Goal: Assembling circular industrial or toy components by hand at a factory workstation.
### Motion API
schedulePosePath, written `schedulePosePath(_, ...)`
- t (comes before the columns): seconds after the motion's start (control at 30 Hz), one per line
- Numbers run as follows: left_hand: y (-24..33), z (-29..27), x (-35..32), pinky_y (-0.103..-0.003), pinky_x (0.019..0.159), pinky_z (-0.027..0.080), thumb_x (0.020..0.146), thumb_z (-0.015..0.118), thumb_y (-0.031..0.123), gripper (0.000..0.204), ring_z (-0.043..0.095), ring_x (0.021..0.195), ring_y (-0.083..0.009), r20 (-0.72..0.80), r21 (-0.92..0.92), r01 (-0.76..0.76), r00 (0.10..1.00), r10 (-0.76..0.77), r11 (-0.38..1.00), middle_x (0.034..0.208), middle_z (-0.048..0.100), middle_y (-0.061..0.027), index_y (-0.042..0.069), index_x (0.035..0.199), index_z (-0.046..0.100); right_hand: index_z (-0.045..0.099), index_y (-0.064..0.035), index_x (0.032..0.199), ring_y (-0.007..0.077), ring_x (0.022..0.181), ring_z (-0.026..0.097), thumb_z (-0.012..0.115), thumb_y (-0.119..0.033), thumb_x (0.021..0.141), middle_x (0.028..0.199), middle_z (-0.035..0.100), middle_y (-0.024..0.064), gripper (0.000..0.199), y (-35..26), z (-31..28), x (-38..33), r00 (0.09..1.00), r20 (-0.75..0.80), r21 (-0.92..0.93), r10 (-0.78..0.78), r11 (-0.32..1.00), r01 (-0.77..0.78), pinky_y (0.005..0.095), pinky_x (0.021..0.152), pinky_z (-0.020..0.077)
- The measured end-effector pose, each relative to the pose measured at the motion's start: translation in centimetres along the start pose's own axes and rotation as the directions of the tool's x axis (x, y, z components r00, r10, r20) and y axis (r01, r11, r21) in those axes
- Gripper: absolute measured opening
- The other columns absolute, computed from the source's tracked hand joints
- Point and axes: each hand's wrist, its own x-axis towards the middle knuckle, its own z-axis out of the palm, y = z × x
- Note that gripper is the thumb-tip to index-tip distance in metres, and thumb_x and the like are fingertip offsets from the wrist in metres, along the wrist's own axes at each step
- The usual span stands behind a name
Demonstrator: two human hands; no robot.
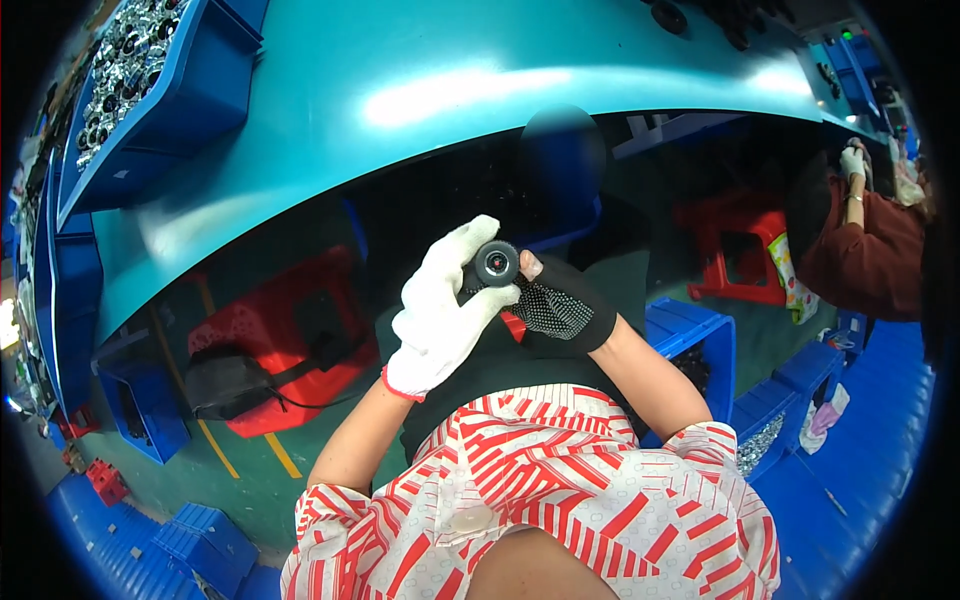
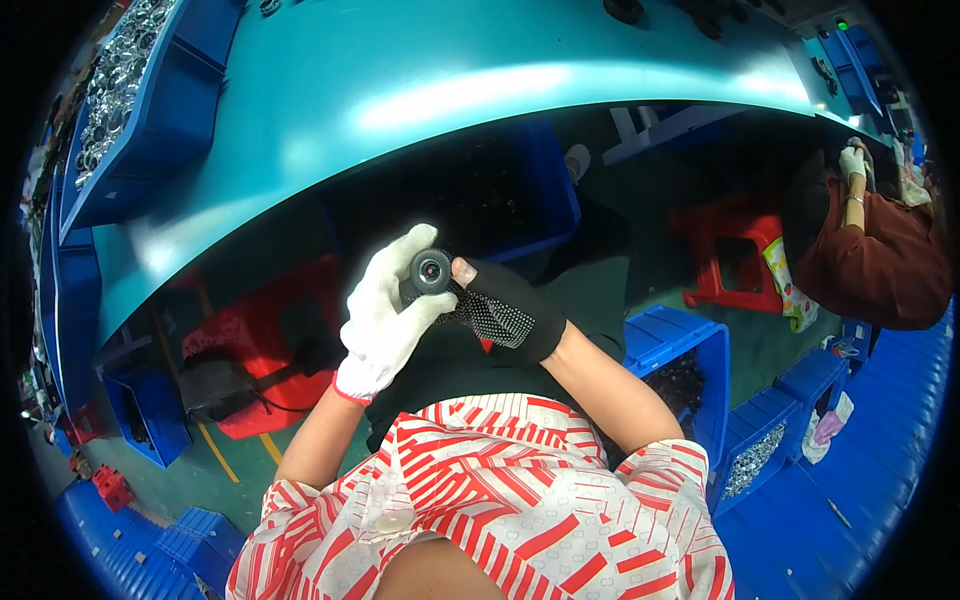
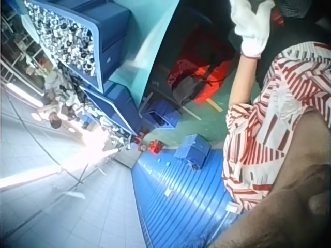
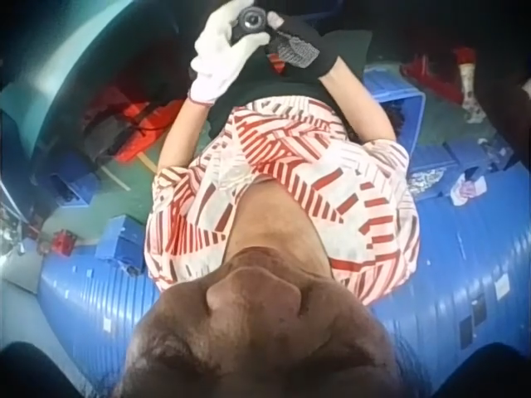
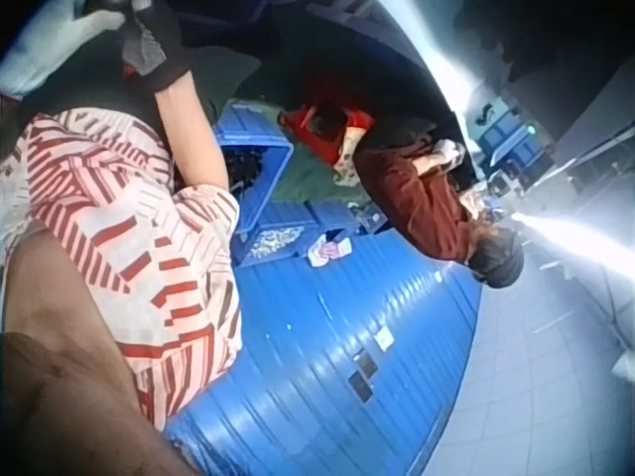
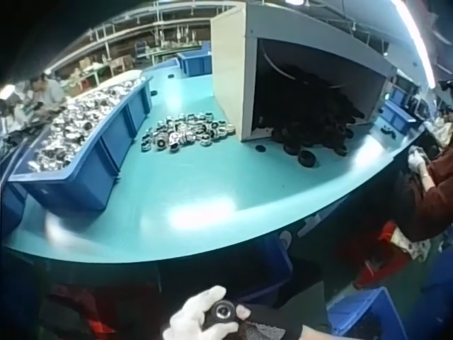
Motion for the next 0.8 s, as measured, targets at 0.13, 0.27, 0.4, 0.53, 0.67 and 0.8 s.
schedulePosePath(0.13, -0.2, -0.1, -0.2, -0.031, 0.089, 0.049, 0.066, 0.077, 0.003, 0.061, 0.062, 0.103, -0.0263, 0.006, 0.046, -0.120, 0.993, 0.119, 0.992, 0.118, 0.058, -0.0168, 0.003, 0.123, 0.055, 0.063, -0.0073, 0.105, 0.0163, 0.098, 0.056, 0.054, -0.039, 0.093, 0.100, 0.062, 0.0048, 0.035, 0.2, 0.0, -0.2, 0.999, -0.028, 0.089, 0.038, 0.995, -0.035, 0.0299, 0.087, 0.0451)
schedulePosePath(0.27, -0.2, -0.1, -0.2, -0.031, 0.091, 0.048, 0.067, 0.077, 0.002, 0.062, 0.062, 0.104, -0.0260, 0.008, 0.009, -0.120, 0.993, 0.120, 0.993, 0.118, 0.058, -0.0172, 0.001, 0.125, 0.053, 0.063, -0.0068, 0.107, 0.0166, 0.098, 0.056, 0.055, -0.034, 0.094, 0.101, 0.063, 0.0053, 0.031, 1.1, -1.2, 0.0, 1.000, -0.011, 0.220, 0.015, 0.975, -0.013, 0.0290, 0.087, 0.0452)
schedulePosePath(0.4, -1.0, -0.3, -0.3, -0.031, 0.091, 0.048, 0.070, 0.075, 0.000, 0.063, 0.062, 0.104, -0.0257, 0.022, -0.035, -0.101, 0.995, 0.102, 0.994, 0.118, 0.059, -0.0170, 0.000, 0.128, 0.050, 0.062, -0.0057, 0.112, 0.0158, 0.099, 0.057, 0.058, -0.030, 0.093, 0.105, 0.063, 0.0059, 0.031, 0.1, -0.7, 0.2, 1.000, -0.003, 0.034, 0.005, 0.999, -0.005, 0.0276, 0.088, 0.0452)
schedulePosePath(0.53, -0.4, -0.6, -0.3, -0.030, 0.091, 0.048, 0.072, 0.072, -0.002, 0.064, 0.062, 0.104, -0.0254, 0.099, 0.001, -0.091, 0.991, 0.090, 0.996, 0.117, 0.059, -0.0172, 0.000, 0.131, 0.047, 0.059, -0.0028, 0.117, 0.0142, 0.097, 0.059, 0.058, -0.025, 0.093, 0.106, 0.064, 0.0071, 0.033, -0.7, 0.0, -0.1, 0.977, -0.145, -0.433, -0.154, 0.898, 0.078, 0.0263, 0.085, 0.0462)
schedulePosePath(0.67, 0.1, -0.1, -0.5, -0.030, 0.090, 0.048, 0.079, 0.066, -0.001, 0.058, 0.060, 0.106, -0.0206, 0.084, -0.374, 0.328, 0.943, -0.321, 0.868, 0.116, 0.060, -0.0157, -0.004, 0.132, 0.043, 0.059, -0.0009, 0.117, 0.0141, 0.093, 0.060, 0.057, -0.021, 0.093, 0.104, 0.065, 0.0082, 0.031, -0.3, 0.0, 0.3, 0.935, -0.180, -0.619, -0.306, 0.774, 0.134, 0.0262, 0.081, 0.0471)
schedulePosePath(0.8, -0.5, -0.5, -0.3, -0.024, 0.083, 0.049, 0.083, 0.062, 0.000, 0.042, 0.061, 0.097, -0.0145, 0.094, -0.454, 0.408, 0.906, -0.412, 0.792, 0.109, 0.062, -0.0132, -0.006, 0.123, 0.050, 0.061, -0.0017, 0.114, 0.0157, 0.090, 0.062, 0.057, -0.019, 0.092, 0.100, 0.065, 0.0088, 0.028, 0.2, -0.1, 0.5, 0.939, -0.119, -0.693, -0.323, 0.704, 0.154, 0.0270, 0.080, 0.0477)
